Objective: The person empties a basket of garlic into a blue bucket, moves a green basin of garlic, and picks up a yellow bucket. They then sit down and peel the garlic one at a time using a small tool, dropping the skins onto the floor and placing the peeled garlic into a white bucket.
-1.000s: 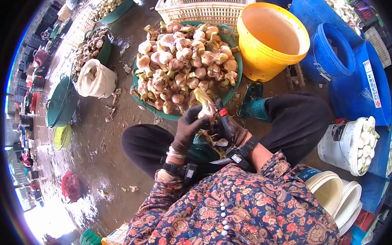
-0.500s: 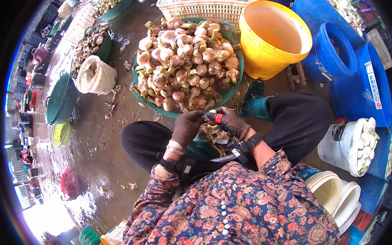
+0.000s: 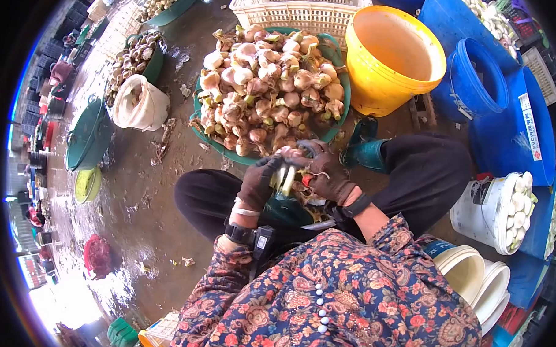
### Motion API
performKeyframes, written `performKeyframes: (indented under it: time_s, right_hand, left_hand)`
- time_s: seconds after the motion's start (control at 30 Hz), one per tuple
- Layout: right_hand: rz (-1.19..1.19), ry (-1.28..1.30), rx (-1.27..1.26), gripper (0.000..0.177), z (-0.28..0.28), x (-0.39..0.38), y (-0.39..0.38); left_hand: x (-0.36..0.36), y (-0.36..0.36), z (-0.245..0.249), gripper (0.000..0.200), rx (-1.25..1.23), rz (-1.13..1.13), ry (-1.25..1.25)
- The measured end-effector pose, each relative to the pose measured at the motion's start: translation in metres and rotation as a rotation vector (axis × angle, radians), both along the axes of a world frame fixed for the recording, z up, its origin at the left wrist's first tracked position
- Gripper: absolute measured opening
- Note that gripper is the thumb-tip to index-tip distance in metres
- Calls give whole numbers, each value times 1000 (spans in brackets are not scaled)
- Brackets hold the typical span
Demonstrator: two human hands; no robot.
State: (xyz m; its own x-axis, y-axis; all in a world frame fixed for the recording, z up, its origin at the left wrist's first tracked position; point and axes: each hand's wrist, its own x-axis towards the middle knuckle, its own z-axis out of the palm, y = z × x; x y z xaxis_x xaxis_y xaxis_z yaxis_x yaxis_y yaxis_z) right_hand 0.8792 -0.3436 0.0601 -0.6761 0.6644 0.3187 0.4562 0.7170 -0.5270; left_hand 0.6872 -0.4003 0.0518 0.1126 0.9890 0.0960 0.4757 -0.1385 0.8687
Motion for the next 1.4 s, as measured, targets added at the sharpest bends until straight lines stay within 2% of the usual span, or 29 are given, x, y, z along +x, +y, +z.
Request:
performKeyframes:
  time_s: [0.07,0.1,0.13,0.17,0.2,0.27,0.3,0.33,0.37,0.43,0.53,0.57,0.6,0.63,0.67,0.73,0.77,0.8,0.87,0.93,1.0,1.07,1.1,1.13,1.2,1.23,1.27,1.33,1.4]
  right_hand:
    - [-11,16,-26,43,0,-2,-1]
    - [-67,221,-223,37,-12,-2,1]
    - [-123,426,-419,32,-28,-2,3]
    - [-219,877,-722,20,-65,-8,4]
    - [-223,876,-720,20,-65,-5,6]
    - [-480,881,-1276,20,-59,9,18]
    - [-428,1155,-1681,24,-53,13,23]
    - [-510,1141,-1572,26,-48,17,22]
    - [-469,1193,-1580,26,-35,14,22]
    - [-425,1242,-1594,27,-30,12,18]
    - [-388,1176,-1549,26,-29,14,16]
    - [-309,1320,-1737,26,-25,14,18]
    - [-222,1464,-1926,26,-21,14,18]
    - [-264,1433,-1925,27,-19,12,17]
    - [-262,1430,-1927,27,-23,12,17]
    - [-121,1194,-1824,29,-37,13,16]
    - [-114,1058,-1719,31,-41,13,15]
    - [-114,1060,-1720,31,-45,13,14]
    - [-192,919,-1447,30,-51,15,16]
    - [-185,890,-1423,30,-57,20,17]
    - [-163,853,-1403,29,-68,21,23]
    - [-252,1115,-1790,31,-81,19,28]
    - [-279,1101,-1718,31,-68,18,25]
    - [-277,1095,-1722,31,-61,18,23]
    - [-288,1149,-1634,31,-51,16,22]
    - [-314,1139,-1603,29,-47,17,20]
    - [-309,1140,-1602,29,-49,18,22]
    - [-480,784,-1400,27,-59,21,25]
    - [-524,652,-1398,24,-59,25,23]
  left_hand:
    - [3,4,-18,27,-389,172,-445]
    - [11,5,-12,22,-416,330,-717]
    - [14,5,-5,22,-416,326,-716]
    - [17,1,3,20,-375,280,-689]
    - [19,-3,7,19,-334,234,-662]
    - [24,-13,3,15,-272,-8,-624]
    - [26,-21,0,13,-239,-117,-446]
    - [27,-25,-4,13,-203,-223,-266]
    - [28,-24,-8,13,-203,-224,-266]
    - [27,-25,-17,23,-482,-413,347]
    - [26,-24,-16,35,-275,-219,417]
    - [26,-19,-14,35,-277,-219,418]
    - [27,-9,-8,40,-312,-29,72]
    - [29,0,-3,46,-337,164,-274]
    - [33,6,0,46,-337,168,-274]
    - [41,17,7,41,-136,215,-586]
    - [37,18,11,32,-349,170,-644]
    - [35,17,13,32,-350,170,-643]
    - [33,16,18,24,-459,292,-837]
    - [27,9,28,18,-471,260,-861]
    - [19,-2,35,16,-331,176,-708]
    - [8,-14,51,17,-267,-23,-544]
    - [-2,-14,57,24,-664,-40,-633]
    - [-6,-10,61,25,-678,-247,-434]
    - [-3,-12,31,32,-350,-375,-114]
    - [-8,-12,20,42,-318,-332,428]
    - [-8,-6,17,42,-316,-329,431]
    - [-1,14,10,45,-595,75,401]
    - [2,37,-4,42,-467,173,507]
